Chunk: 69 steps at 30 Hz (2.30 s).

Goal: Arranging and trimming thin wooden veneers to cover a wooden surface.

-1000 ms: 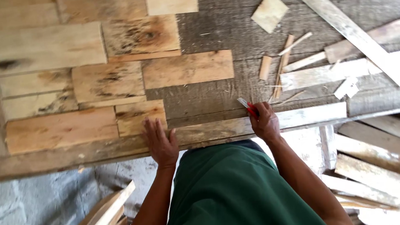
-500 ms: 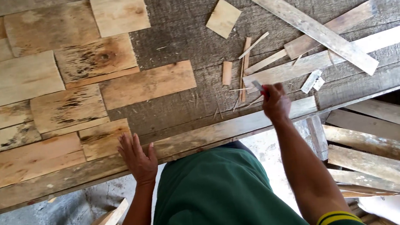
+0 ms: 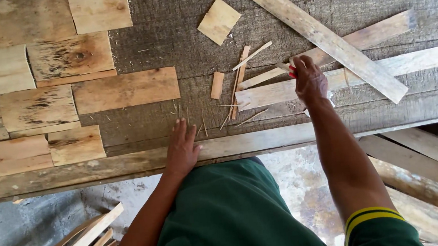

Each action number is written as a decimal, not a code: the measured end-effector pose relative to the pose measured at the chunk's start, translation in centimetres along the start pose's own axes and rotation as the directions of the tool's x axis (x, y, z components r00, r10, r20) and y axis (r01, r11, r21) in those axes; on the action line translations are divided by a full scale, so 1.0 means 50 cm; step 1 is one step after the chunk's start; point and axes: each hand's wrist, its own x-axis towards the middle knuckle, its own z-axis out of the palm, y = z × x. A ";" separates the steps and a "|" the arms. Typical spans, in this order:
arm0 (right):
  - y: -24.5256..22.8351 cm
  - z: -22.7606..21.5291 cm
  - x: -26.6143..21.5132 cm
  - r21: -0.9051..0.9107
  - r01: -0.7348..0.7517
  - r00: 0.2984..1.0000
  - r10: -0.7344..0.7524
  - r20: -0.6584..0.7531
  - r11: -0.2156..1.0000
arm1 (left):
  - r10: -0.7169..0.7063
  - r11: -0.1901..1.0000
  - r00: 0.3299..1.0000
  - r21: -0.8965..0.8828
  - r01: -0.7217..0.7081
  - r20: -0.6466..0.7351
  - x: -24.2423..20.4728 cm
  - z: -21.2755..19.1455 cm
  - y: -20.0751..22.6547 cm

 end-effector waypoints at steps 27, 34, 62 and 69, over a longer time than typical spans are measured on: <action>-0.031 0.000 0.073 0.055 0.009 0.965 -0.023 0.260 0.998 | -0.363 0.929 0.915 0.149 0.340 0.175 0.073 -0.012 0.097; -0.044 0.011 -0.034 0.573 0.265 0.882 -0.436 0.181 0.775 | -0.359 0.931 0.908 0.159 0.330 0.217 0.076 -0.017 0.097; 0.298 -0.185 0.540 0.579 0.235 0.706 0.272 -0.654 0.781 | -0.030 0.916 0.911 0.376 -0.140 0.411 0.399 0.189 0.377; 0.419 -0.370 0.811 0.727 0.295 0.685 0.393 -0.613 0.620 | -0.113 0.922 0.875 0.377 -0.084 0.470 0.415 0.181 0.398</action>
